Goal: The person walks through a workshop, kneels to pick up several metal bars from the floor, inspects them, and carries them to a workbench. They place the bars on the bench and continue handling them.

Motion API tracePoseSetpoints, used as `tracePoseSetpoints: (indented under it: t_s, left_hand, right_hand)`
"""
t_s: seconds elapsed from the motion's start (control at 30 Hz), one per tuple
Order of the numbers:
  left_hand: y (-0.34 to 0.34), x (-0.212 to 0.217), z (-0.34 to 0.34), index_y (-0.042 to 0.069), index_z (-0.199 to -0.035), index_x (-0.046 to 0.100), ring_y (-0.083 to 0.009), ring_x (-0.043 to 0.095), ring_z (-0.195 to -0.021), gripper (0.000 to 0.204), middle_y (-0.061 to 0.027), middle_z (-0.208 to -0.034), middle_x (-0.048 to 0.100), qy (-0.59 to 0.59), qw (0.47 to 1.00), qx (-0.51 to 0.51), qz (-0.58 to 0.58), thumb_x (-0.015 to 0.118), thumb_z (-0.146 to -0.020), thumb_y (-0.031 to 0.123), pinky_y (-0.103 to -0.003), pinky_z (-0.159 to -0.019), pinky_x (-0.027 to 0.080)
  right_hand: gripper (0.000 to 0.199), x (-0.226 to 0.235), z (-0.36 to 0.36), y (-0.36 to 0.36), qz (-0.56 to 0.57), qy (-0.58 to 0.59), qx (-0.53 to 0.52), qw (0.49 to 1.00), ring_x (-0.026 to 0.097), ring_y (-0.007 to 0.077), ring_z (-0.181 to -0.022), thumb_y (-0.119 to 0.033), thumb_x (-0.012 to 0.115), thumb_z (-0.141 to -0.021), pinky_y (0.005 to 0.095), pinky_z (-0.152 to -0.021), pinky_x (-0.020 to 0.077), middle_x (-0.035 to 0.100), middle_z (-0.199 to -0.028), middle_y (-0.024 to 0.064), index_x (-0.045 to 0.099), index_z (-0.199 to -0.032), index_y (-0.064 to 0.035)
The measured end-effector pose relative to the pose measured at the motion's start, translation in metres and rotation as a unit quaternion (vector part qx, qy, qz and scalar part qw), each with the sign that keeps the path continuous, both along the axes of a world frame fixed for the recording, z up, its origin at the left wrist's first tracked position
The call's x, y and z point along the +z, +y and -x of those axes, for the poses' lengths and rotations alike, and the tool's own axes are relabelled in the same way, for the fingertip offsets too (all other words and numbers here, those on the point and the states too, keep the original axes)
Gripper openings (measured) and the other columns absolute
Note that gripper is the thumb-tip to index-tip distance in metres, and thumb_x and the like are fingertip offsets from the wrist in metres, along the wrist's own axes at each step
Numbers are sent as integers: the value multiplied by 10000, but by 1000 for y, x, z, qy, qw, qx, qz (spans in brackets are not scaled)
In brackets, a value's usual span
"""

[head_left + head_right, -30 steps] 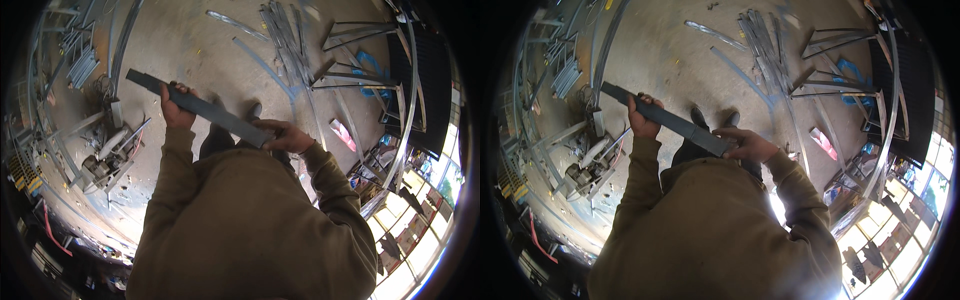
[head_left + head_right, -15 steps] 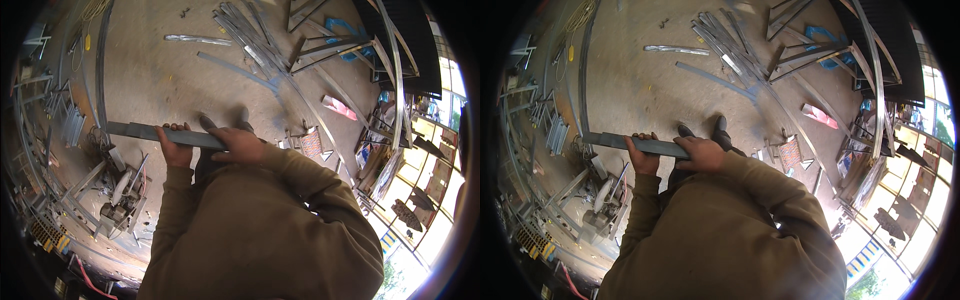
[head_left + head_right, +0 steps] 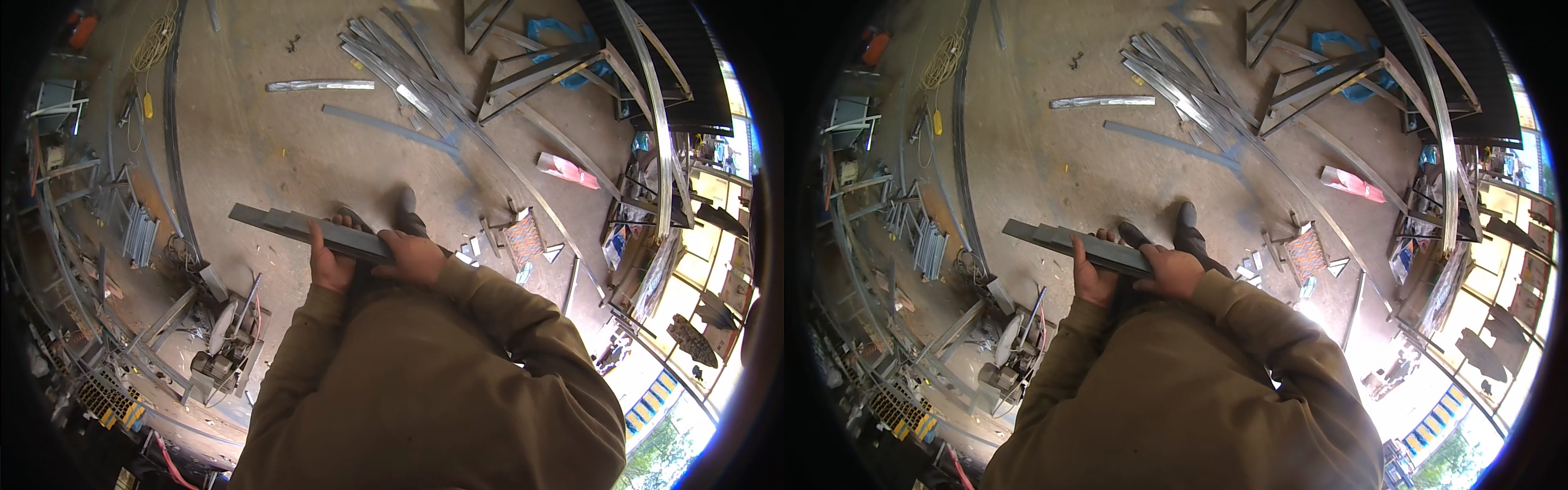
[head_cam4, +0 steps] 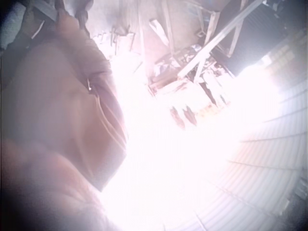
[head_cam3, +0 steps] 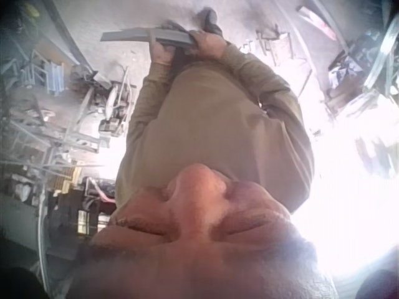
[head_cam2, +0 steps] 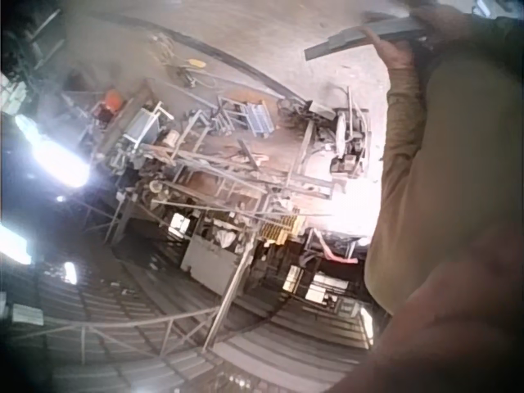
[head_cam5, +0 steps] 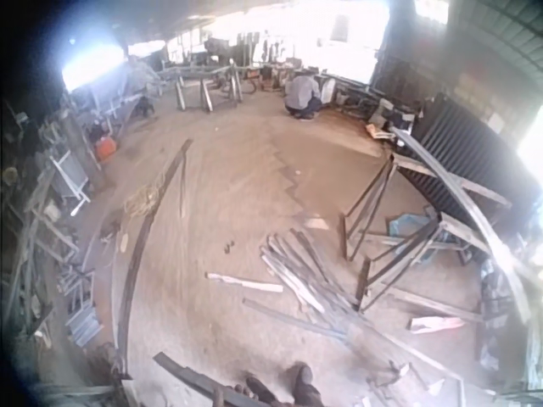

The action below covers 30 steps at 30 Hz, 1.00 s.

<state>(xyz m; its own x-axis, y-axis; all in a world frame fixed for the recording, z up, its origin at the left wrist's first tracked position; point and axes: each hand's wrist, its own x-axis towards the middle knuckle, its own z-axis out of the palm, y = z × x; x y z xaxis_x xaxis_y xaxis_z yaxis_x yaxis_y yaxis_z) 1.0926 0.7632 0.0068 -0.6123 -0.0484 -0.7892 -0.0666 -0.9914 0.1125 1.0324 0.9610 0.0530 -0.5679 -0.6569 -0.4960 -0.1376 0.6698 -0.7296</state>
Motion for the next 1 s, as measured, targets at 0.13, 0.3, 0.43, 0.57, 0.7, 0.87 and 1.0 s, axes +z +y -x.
tracePoseSetpoints:
  t_s: [0.13,0.3,0.43,0.57,0.7,0.87,1.0]
  left_hand:
    - [19,-4,5,46,-1166,600,-265,611,-1098,437,-82,-1125,641,47,997,-55,-4,555,-1058,467,-449,-1056,492]
    - [44,-19,10,10,-1244,570,-268,629,-1163,395,-107,-1174,663,-46,996,-79,-3,600,-1050,353,-458,-1077,498]
    - [66,-28,14,-4,-1267,563,-282,625,-1182,379,-125,-1204,653,-80,991,-103,-13,587,-1055,311,-456,-1084,497]
    - [87,-30,21,-10,-1278,561,-294,623,-1185,385,-141,-1222,642,-82,986,-138,-40,565,-1061,309,-461,-1092,492]
    - [108,-37,31,-19,-1257,571,-296,629,-1174,378,-144,-1232,640,-113,979,-167,-15,563,-1058,302,-472,-1085,491]
    - [131,-51,47,57,-1272,559,-278,586,-1225,345,-107,-1271,613,-76,964,-254,11,595,-1044,314,-455,-1103,450]
    - [143,-57,57,53,-1380,513,-242,618,-1165,423,-98,-1245,615,-71,931,-346,91,592,-1046,301,-407,-995,527]
  right_hand:
    - [609,-4,1,17,-52,-20,-19,998,689,417,-993,-430,765,-823,504,-855,546,675,-1142,225,551,-1249,-51]
    - [530,-17,1,48,-76,-28,-26,996,693,407,-984,-361,745,-814,508,-852,549,694,-1081,215,561,-1208,-58]
    - [480,-31,6,77,-70,-41,-21,996,696,404,-962,-344,723,-832,502,-862,543,707,-1021,223,567,-1175,-46]
    - [429,-41,7,104,-87,-65,-27,994,698,413,-925,-292,714,-833,519,-836,543,710,-986,224,563,-1147,-42]
    - [398,-49,10,127,-83,-74,-49,993,696,422,-915,-267,702,-842,526,-827,544,711,-971,227,559,-1137,-41]
    - [451,-63,24,161,-77,-94,-55,991,707,428,-923,-309,690,-869,529,-814,556,718,-989,231,552,-1230,-78]
    - [450,-82,37,185,-140,-145,-91,975,712,435,-908,-335,680,-879,535,-799,557,721,-961,239,562,-1233,-83]
